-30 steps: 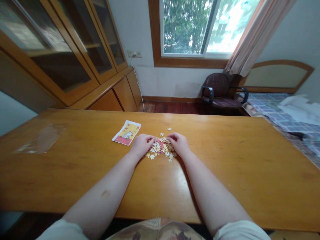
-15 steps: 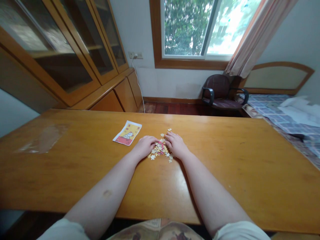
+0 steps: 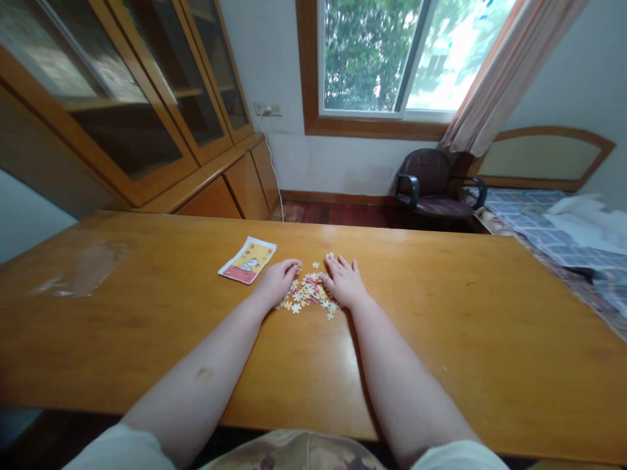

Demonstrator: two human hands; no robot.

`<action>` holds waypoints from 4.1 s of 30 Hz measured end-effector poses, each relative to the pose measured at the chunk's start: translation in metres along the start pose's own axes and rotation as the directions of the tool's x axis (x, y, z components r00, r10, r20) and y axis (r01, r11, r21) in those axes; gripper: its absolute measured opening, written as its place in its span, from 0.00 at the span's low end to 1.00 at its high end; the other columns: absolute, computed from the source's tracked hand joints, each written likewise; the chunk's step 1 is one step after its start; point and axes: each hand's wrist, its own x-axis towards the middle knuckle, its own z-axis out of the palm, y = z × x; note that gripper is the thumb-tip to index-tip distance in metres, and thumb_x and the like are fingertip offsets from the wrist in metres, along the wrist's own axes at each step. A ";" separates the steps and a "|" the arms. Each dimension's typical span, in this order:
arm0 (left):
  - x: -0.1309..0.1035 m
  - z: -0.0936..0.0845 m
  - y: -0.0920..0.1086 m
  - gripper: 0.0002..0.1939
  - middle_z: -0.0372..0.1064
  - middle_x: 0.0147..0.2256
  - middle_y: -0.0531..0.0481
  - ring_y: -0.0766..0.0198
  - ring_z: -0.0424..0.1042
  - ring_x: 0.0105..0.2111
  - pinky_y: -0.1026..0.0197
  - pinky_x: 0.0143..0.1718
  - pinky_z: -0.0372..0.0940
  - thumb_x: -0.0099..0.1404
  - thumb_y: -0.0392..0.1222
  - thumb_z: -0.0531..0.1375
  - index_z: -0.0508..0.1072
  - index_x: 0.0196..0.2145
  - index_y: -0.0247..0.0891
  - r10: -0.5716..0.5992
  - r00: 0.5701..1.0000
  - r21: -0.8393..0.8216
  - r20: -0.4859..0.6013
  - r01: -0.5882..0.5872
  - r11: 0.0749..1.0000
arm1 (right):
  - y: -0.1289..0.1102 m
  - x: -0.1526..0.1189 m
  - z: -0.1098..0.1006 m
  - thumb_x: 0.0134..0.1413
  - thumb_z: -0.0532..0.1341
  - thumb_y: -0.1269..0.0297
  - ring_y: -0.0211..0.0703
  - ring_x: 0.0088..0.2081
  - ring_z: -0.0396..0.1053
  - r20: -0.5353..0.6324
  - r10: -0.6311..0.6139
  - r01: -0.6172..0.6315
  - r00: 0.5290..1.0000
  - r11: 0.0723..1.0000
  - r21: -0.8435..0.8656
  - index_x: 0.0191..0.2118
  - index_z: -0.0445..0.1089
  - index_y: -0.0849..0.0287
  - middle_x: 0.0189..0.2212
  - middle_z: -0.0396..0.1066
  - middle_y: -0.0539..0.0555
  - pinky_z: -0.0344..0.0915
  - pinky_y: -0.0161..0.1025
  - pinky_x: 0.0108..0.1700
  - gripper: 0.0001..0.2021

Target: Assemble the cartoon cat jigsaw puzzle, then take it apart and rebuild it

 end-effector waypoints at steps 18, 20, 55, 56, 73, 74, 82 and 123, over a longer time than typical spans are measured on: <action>-0.027 -0.034 0.008 0.35 0.68 0.48 0.38 0.49 0.71 0.45 0.58 0.43 0.63 0.47 0.53 0.67 0.67 0.51 0.38 -0.271 0.911 0.473 0.311 0.099 0.875 | -0.019 -0.016 -0.001 0.46 0.62 0.40 0.57 0.57 0.58 0.032 -0.299 0.300 0.954 0.954 -0.006 0.60 0.60 0.61 0.58 0.61 0.63 0.53 0.53 0.59 0.40; -0.030 -0.031 0.008 0.35 0.68 0.48 0.39 0.50 0.71 0.45 0.59 0.43 0.63 0.46 0.46 0.68 0.66 0.52 0.38 -0.262 0.899 0.467 0.350 0.075 0.881 | -0.023 -0.016 0.000 0.51 0.61 0.45 0.54 0.52 0.61 0.018 -0.287 0.287 0.958 0.957 -0.033 0.57 0.64 0.60 0.53 0.66 0.62 0.57 0.50 0.55 0.32; 0.000 0.033 -0.001 0.28 0.54 0.62 0.43 0.55 0.51 0.63 0.48 0.64 0.43 0.69 0.52 0.48 0.55 0.63 0.40 0.185 0.971 0.250 0.151 -0.219 0.943 | -0.023 0.000 0.016 0.61 0.52 0.60 0.52 0.62 0.53 -0.149 0.008 -0.004 0.989 1.000 0.025 0.60 0.59 0.66 0.60 0.58 0.65 0.48 0.52 0.62 0.24; 0.002 0.036 0.000 0.28 0.52 0.64 0.43 0.54 0.48 0.64 0.46 0.64 0.40 0.69 0.51 0.47 0.53 0.64 0.40 0.169 0.972 0.277 0.163 -0.210 0.938 | -0.024 0.002 0.016 0.61 0.51 0.62 0.52 0.62 0.52 -0.112 -0.033 0.033 0.993 0.999 -0.007 0.61 0.58 0.66 0.61 0.57 0.64 0.46 0.52 0.63 0.24; 0.007 0.053 0.025 0.16 0.70 0.46 0.40 0.55 0.67 0.46 0.53 0.50 0.61 0.70 0.38 0.44 0.68 0.48 0.36 -0.103 0.994 0.185 -0.031 0.106 0.977 | -0.052 0.022 0.032 0.58 0.47 0.70 0.46 0.42 0.68 -0.281 0.155 -0.057 0.947 0.943 0.327 0.39 0.72 0.59 0.38 0.73 0.59 0.64 0.43 0.47 0.16; 0.007 0.051 0.023 0.16 0.70 0.45 0.40 0.55 0.68 0.46 0.54 0.49 0.61 0.70 0.38 0.45 0.69 0.47 0.35 -0.089 0.995 0.158 -0.040 0.094 0.983 | -0.052 0.021 0.031 0.58 0.47 0.70 0.46 0.42 0.68 -0.296 0.163 -0.047 0.941 0.931 0.362 0.39 0.72 0.60 0.38 0.73 0.59 0.64 0.44 0.47 0.16; -0.018 0.032 -0.001 0.18 0.68 0.52 0.45 0.58 0.63 0.55 0.53 0.58 0.55 0.70 0.44 0.46 0.71 0.49 0.39 0.009 1.000 0.204 0.004 -0.010 0.979 | -0.043 -0.021 0.025 0.59 0.51 0.60 0.55 0.62 0.54 -0.210 0.091 -0.062 0.974 0.988 0.139 0.57 0.63 0.65 0.59 0.59 0.67 0.49 0.57 0.61 0.23; -0.027 0.057 0.037 0.17 0.74 0.40 0.44 0.59 0.72 0.43 0.56 0.47 0.65 0.68 0.46 0.46 0.72 0.36 0.38 -0.486 0.821 -0.728 -0.300 0.132 0.673 | -0.055 -0.016 0.017 0.56 0.52 0.51 0.44 0.33 0.68 -0.322 0.345 0.025 0.881 0.647 0.762 0.27 0.68 0.59 0.27 0.70 0.53 0.64 0.41 0.39 0.18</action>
